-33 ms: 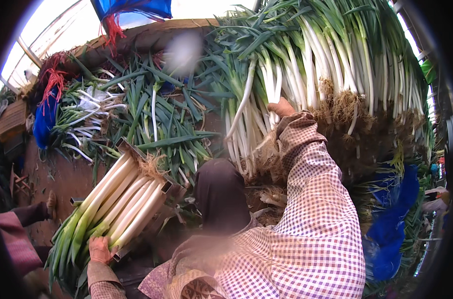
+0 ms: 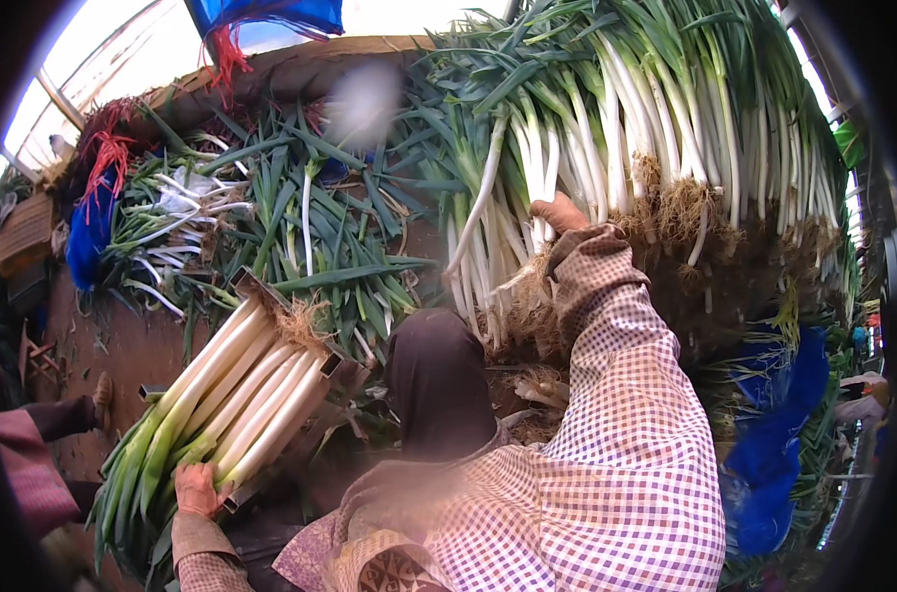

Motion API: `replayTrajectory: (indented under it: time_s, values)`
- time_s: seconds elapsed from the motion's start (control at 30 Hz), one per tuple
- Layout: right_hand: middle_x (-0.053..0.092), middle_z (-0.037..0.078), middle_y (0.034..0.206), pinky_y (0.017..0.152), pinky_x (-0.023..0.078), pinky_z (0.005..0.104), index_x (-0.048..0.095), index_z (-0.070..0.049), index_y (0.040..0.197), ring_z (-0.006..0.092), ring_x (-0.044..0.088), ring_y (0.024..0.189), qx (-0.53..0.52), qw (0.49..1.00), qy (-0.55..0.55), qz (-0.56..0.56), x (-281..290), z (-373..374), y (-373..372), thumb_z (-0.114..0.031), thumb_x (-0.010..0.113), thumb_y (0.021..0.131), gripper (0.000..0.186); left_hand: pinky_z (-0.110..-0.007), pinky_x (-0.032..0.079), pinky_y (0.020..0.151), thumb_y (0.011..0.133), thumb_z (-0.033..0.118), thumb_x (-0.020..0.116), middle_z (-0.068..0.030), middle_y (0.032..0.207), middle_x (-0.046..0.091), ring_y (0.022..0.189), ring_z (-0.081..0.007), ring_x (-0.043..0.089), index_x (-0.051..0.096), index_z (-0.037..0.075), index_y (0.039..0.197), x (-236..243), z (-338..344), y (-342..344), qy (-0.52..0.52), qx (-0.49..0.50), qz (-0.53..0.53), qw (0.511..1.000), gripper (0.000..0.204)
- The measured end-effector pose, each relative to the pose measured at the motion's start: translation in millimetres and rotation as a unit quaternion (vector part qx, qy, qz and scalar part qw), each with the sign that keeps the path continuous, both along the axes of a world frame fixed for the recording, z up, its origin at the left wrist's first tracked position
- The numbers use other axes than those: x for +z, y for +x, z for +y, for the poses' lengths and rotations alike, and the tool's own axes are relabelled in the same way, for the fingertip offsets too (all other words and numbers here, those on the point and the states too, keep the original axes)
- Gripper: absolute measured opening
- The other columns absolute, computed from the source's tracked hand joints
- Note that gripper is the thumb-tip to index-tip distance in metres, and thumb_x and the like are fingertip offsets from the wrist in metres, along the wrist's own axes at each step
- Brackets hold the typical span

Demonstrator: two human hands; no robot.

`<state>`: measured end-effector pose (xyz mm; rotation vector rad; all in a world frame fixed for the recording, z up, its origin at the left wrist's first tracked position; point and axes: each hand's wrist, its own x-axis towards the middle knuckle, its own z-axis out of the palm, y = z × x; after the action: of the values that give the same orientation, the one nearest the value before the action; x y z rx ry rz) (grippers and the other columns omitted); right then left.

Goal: The person gathers leeks from a large pile, aligns them by hand, and places them into a rectangular metal bundling frame. They repeatedly add leeks to the frame, adjust the bundle, and occasionally reach for a plastic bag from a nearby red bucket.

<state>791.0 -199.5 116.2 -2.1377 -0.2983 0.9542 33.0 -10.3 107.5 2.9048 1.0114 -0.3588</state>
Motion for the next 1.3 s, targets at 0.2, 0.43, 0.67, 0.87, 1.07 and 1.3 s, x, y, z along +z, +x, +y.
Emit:
replayTrajectory:
  time_s: [0.2,0.43,0.67,0.87,1.07,1.3]
  values:
    - [0.066,0.017,0.099,0.075,0.058,0.0310,0.059,0.006,0.109,0.0215,0.067,0.085,-0.048,0.937,0.287,0.192,10,-63,-104,-0.019,0.062,0.083,0.036,-0.043,0.046,0.074,0.069,0.027,0.073,-0.0144,0.087,0.063,0.081,-0.0329,0.060,0.064,0.006,0.096,10,7,8,0.026,0.015,-0.121,0.992,0.036]
    - [0.067,0.016,0.090,0.063,0.060,0.0283,0.055,0.008,0.113,0.0199,0.067,0.071,-0.111,0.905,0.338,0.232,19,-108,-163,-0.016,0.058,0.084,0.038,-0.027,0.049,0.085,0.091,0.004,0.056,-0.0085,0.101,0.065,0.095,-0.0144,0.062,0.060,0.001,0.114,76,-47,200,-0.287,0.110,-0.524,0.794,0.023]
    - [0.058,0.017,0.114,0.074,0.057,0.0314,0.039,0.002,0.131,0.0218,0.065,0.089,-0.048,0.904,0.344,0.250,58,-170,-250,-0.029,0.067,0.081,0.065,-0.040,0.045,0.098,0.093,0.028,0.056,-0.0175,0.120,0.056,0.112,-0.0274,0.054,0.044,-0.005,0.129,58,-177,398,-0.760,0.217,-0.358,0.497,0.051]
    - [0.058,0.016,0.107,0.082,0.054,0.0358,0.033,0.000,0.136,0.0245,0.064,0.092,-0.023,0.909,0.277,0.310,65,-205,-297,-0.021,0.068,0.081,0.068,-0.039,0.048,0.085,0.091,0.035,0.057,-0.0176,0.109,0.061,0.095,-0.0271,0.060,0.051,-0.003,0.117,-5,-222,444,-0.844,0.236,-0.257,0.408,0.046]
    - [0.057,0.006,0.105,0.084,0.047,0.0261,0.044,0.001,0.128,0.0142,0.057,0.089,-0.035,0.887,0.273,0.370,48,-192,-309,-0.020,0.064,0.088,0.050,-0.033,0.052,0.067,0.093,0.035,0.052,-0.0085,0.083,0.060,0.071,-0.0198,0.060,0.054,0.001,0.107,17,-218,426,-0.838,0.291,-0.250,0.389,0.037]
    - [0.057,0.015,0.114,0.071,0.054,0.0255,0.042,0.000,0.125,0.0197,0.062,0.096,-0.172,0.900,0.280,0.288,31,-205,-306,-0.014,0.065,0.088,0.046,-0.031,0.052,0.061,0.086,0.013,0.063,-0.0097,0.083,0.062,0.067,-0.0173,0.061,0.056,-0.001,0.105,-16,-204,427,-0.745,0.276,-0.264,0.546,0.025]
